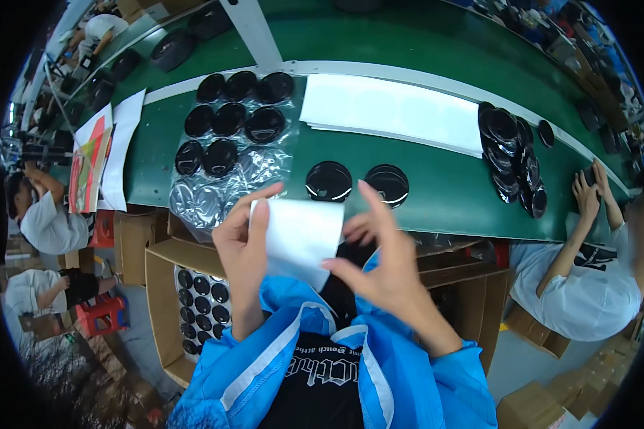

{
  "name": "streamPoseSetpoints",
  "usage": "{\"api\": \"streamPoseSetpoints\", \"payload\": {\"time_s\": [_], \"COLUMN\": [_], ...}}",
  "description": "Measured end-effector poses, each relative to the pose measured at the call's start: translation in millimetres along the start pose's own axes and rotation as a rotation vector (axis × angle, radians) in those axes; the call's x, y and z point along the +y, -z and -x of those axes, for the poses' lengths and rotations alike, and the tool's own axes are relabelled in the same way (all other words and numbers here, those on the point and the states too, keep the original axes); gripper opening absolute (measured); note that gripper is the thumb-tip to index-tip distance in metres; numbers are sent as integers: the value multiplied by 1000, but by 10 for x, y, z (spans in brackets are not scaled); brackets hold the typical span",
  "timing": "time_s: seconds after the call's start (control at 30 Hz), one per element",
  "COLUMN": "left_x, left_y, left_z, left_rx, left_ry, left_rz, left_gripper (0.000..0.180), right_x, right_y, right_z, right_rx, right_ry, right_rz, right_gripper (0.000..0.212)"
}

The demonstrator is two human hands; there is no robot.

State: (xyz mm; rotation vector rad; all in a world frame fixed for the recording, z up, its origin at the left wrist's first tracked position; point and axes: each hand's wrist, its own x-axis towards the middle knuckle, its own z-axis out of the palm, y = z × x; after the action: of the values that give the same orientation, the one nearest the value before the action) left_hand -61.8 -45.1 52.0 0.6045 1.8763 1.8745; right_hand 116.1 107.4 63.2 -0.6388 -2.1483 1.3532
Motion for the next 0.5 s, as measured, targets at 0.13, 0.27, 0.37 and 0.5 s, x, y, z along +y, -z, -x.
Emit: {"api": "streamPoseSetpoints", "payload": {"time_s": [0.13, 0.27, 0.37, 0.5], "left_x": [185, 258, 502, 647], "left_y": [-63, 88, 127, 179], "left_z": [44, 172, 225, 289], "left_rx": [-95, -104, -64, -140], "left_ry": [-203, -414, -584, -788], "left_rz": [83, -133, -356, -479], "left_gripper": [19, 20, 20, 17], "right_x": [-364, -520, -635, -698], "right_y": [-253, -27, 140, 161], "right_z": [-76, -236, -260, -296], "right_rx": [37, 174, 331, -154], "right_ry": [-225, 41, 639, 834], "right_rz": [-504, -271, 680, 437], "right_gripper": [77, 69, 62, 47]}}
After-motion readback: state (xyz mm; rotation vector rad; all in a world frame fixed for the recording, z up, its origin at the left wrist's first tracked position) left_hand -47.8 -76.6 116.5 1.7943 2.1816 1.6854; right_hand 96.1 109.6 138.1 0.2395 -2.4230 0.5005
